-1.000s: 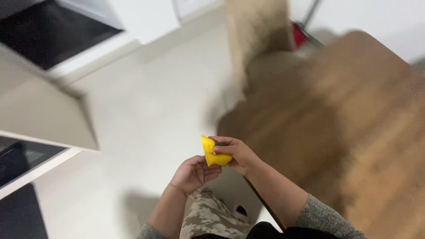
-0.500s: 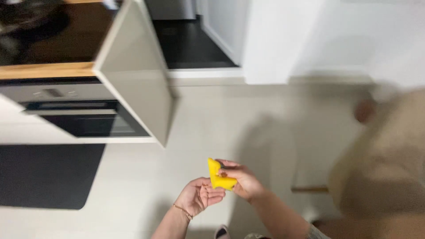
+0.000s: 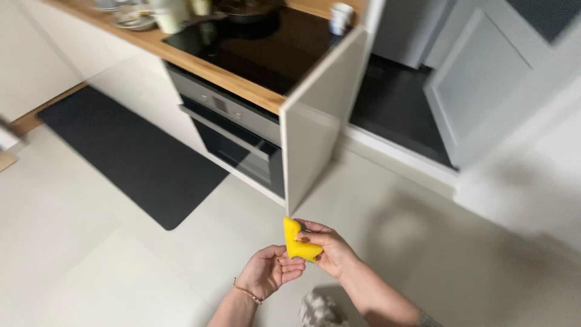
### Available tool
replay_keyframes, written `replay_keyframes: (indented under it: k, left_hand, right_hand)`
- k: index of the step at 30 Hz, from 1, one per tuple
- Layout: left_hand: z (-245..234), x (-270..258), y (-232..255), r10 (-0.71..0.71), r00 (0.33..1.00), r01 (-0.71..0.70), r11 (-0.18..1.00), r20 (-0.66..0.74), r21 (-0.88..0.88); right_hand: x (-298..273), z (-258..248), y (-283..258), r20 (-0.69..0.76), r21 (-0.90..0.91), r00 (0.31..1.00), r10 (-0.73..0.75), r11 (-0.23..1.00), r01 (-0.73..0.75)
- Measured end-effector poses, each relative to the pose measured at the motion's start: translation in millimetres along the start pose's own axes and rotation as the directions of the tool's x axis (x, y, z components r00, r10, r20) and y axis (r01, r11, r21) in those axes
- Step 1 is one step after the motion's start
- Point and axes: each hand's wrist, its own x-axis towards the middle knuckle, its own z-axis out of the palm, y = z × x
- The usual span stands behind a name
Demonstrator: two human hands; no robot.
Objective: Washing a plate in the sink and then wiping a wooden dining table with a sponge and a cloth
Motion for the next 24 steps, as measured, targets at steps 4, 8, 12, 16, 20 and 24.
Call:
replay_keyframes:
  k: [4,8,12,16,20,24]
  left_hand:
    - [-12.5,13.8,44.1,0.108,0.992,-0.114,0.987,-0.061,-0.112]
    - [-37.7,14.6,90.4,0.164,0.973,-0.200,0.951,-0.165,-0.235]
    - [-46.0,-23.6,157.5,0.175,0.944,-0.266,0.905,-0.281,-0.331]
    - [-118.1,-26.6,231.8,0.245,0.906,-0.369,0.857,-0.345,-0.360]
    - [-194.8,-43.4,334.1,0.350,0.890,-0.440,0.829,-0.292,-0.345]
    - [-190.8,-111.3,432.0,0.282,0.876,-0.448,0.773,-0.390,-0.449]
  right_hand:
    - [58.9,41.0,-28.0,0.036,-0.122,0.993,0.115,0.986,-0.110]
    - [131.0,80.9,-25.1,0.076,-0.175,0.980,0.182,0.970,-0.167]
    - [185.5,150.1,-20.2,0.095,-0.215,0.961,0.260,0.948,-0.235]
    - [247.2,233.3,-8.4,0.119,-0.248,0.945,0.304,0.931,-0.269]
    - [321.1,333.9,8.3,0.191,-0.277,0.935,0.298,0.930,-0.240]
    - [353.7,444.6,3.4,0.123,-0.284,0.929,0.349,0.909,-0.304]
